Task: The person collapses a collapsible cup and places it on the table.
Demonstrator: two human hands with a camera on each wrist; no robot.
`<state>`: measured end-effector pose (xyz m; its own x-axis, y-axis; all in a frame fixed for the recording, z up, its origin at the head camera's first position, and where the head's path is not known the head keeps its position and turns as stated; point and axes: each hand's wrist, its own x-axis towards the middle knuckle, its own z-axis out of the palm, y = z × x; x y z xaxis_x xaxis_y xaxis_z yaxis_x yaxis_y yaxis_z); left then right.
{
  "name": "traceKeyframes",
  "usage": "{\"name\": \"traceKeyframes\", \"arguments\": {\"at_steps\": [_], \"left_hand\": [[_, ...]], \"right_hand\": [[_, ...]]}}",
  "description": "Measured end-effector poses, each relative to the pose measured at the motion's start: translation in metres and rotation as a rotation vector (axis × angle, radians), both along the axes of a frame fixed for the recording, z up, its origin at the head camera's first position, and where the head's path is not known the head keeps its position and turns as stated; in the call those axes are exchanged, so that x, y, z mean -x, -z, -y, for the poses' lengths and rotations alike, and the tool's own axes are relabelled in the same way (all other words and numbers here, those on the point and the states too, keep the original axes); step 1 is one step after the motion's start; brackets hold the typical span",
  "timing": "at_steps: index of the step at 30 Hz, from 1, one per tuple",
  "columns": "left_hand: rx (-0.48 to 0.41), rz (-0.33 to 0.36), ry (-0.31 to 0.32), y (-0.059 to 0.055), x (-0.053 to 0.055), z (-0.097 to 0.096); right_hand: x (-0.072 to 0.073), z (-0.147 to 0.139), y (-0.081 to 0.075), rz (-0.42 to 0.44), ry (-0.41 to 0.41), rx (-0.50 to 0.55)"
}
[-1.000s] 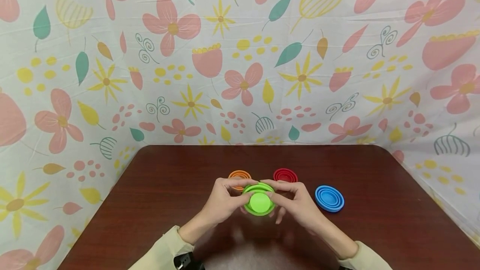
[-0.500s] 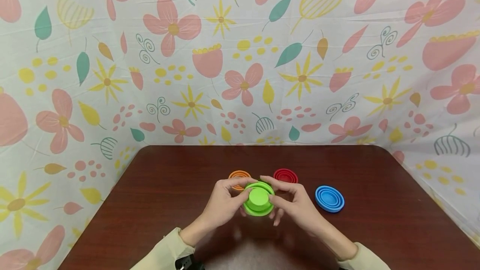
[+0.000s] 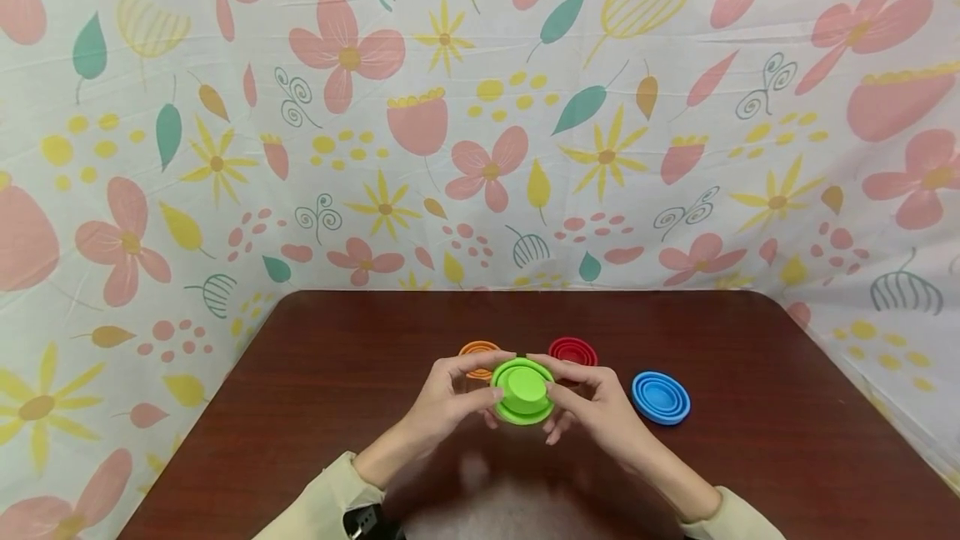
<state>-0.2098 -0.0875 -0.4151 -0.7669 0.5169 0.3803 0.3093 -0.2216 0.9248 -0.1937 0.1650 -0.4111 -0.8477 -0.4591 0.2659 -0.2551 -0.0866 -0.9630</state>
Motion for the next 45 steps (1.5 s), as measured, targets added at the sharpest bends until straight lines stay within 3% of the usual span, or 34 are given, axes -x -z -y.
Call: {"name": "traceKeyframes", "arguments": {"at_steps": [9,16,19,26,29,45], "left_hand": [[0.061,-0.075,-0.15,0.003,0.0,-0.006],[0.115,-0.091,-0.256,0.001,-0.005,-0.011],[0.118,-0.095,-0.25,0.0,-0.005,-0.012],[0.052,-0.122,-0.12,0.001,-0.004,-0.009],[0.055,-0.118,-0.096,0.001,-0.004,-0.008],[0.069,-0.085,-0.179,0.005,-0.004,-0.01]], "right_hand": [[-0.001,0.001,-0.001,0.059,-0.069,0.055],[0.001,0.004,0.001,0.04,-0.034,0.039],[0.002,0.005,0.002,0.017,-0.002,0.028],[0.001,0.003,0.0,0.026,0.04,0.001],[0.001,0.002,-0.002,0.045,0.025,-0.007],[0.001,0.006,-0.001,0.017,0.022,-0.047]]}}
